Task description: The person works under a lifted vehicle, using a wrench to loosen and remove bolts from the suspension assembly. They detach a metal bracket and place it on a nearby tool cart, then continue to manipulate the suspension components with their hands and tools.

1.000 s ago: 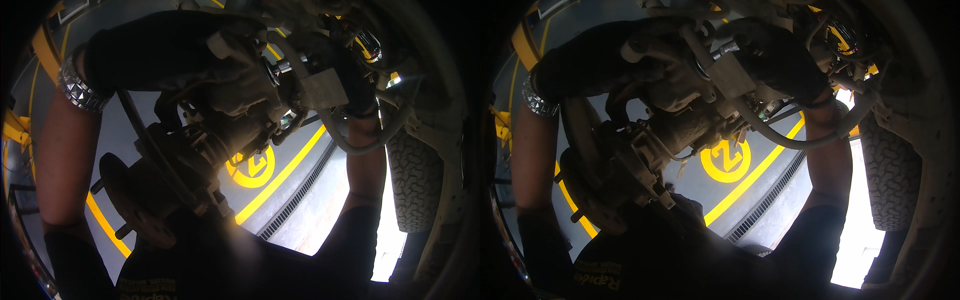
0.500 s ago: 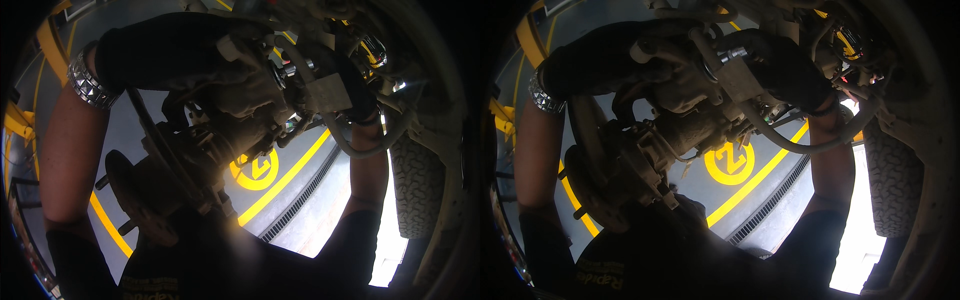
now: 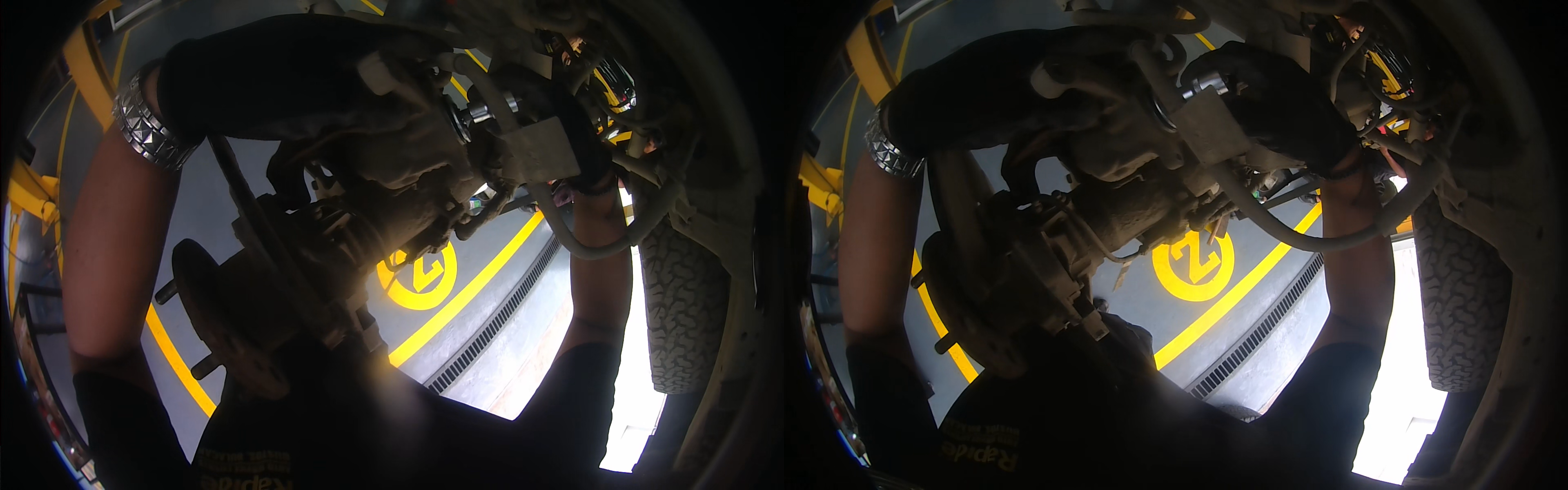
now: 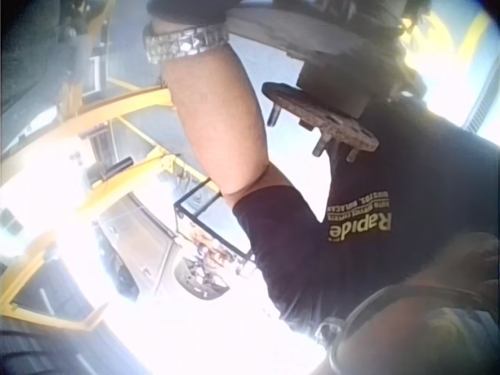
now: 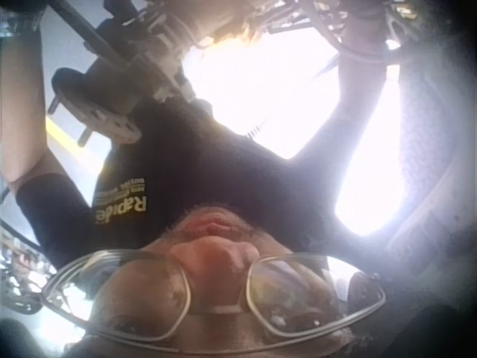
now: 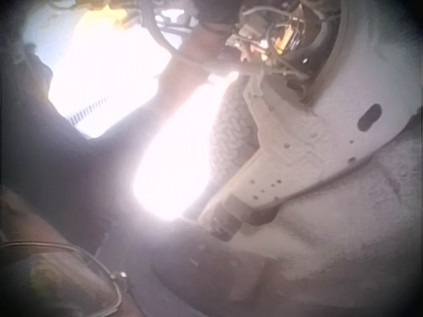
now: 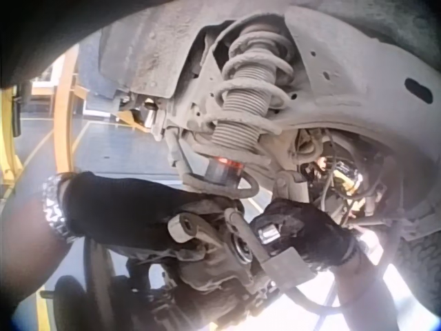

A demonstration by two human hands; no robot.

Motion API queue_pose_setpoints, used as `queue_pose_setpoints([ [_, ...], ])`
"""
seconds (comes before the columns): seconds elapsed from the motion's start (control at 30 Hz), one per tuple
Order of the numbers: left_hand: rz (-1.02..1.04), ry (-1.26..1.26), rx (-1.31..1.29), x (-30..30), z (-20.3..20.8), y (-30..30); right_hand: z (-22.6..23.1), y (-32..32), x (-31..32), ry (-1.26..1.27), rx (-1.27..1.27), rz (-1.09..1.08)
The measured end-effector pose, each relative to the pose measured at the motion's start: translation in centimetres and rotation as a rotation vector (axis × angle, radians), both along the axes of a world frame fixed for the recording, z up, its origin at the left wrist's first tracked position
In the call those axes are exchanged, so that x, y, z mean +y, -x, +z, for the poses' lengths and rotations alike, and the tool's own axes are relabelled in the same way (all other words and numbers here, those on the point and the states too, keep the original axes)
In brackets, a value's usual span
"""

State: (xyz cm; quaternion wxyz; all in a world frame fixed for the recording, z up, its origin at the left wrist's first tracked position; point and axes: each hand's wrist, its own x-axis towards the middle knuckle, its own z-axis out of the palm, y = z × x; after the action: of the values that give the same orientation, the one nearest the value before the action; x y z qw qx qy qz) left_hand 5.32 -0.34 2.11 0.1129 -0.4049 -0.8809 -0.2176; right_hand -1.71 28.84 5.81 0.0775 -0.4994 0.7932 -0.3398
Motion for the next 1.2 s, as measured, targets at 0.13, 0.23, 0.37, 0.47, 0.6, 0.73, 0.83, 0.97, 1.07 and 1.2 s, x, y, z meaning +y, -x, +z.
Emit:
queue_pose_setpoints([
  [0.13,-0.168,-0.315,-0.295,-0.4,-0.3,0.0,0.7,0.7,0.0,-0.046,0.333,0.105],
  [0.23,-0.222,-0.277,-0.094,-0.8,-1.2,1.4,1.2,-0.7,-1.2,-0.123,0.487,0.025],
  [0.37,-0.226,-0.226,-0.11,-0.6,-0.7,1.3,0.9,-0.8,-1.0,-0.117,0.501,-0.047],
  [0.47,-0.174,-0.22,-0.143,-0.5,-1.1,1.4,-1.6,1.1,-0.3,-0.057,0.359,-0.141],
  [0.6,-0.235,-0.315,-0.109,-0.9,-1.5,1.3,-0.5,-0.5,-1.4,-0.276,0.498,-0.207],
  [0.73,-0.216,-0.321,-0.266,-1.0,-0.7,0.8,0.4,-1.2,-1.9,-0.166,0.493,-0.062],
  [0.83,-0.272,-0.355,-0.309,-1.2,-1.1,1.3,0.1,-0.6,-1.3,-0.092,0.245,0.037],
  [0.97,-0.328,-0.392,-0.142,-1.0,-2.5,2.3,0.5,0.1,-1.2,-0.222,0.303,0.007],
  [1.07,-0.336,-0.437,-0.159,-1.2,-2.8,2.2,-0.1,-0.6,-2.5,-0.316,0.622,-0.148],
  [1.2,-0.266,-0.33,-0.135,-1.1,-1.6,1.6,0.2,0.8,-3.5,-0.167,0.927,0.074],
])
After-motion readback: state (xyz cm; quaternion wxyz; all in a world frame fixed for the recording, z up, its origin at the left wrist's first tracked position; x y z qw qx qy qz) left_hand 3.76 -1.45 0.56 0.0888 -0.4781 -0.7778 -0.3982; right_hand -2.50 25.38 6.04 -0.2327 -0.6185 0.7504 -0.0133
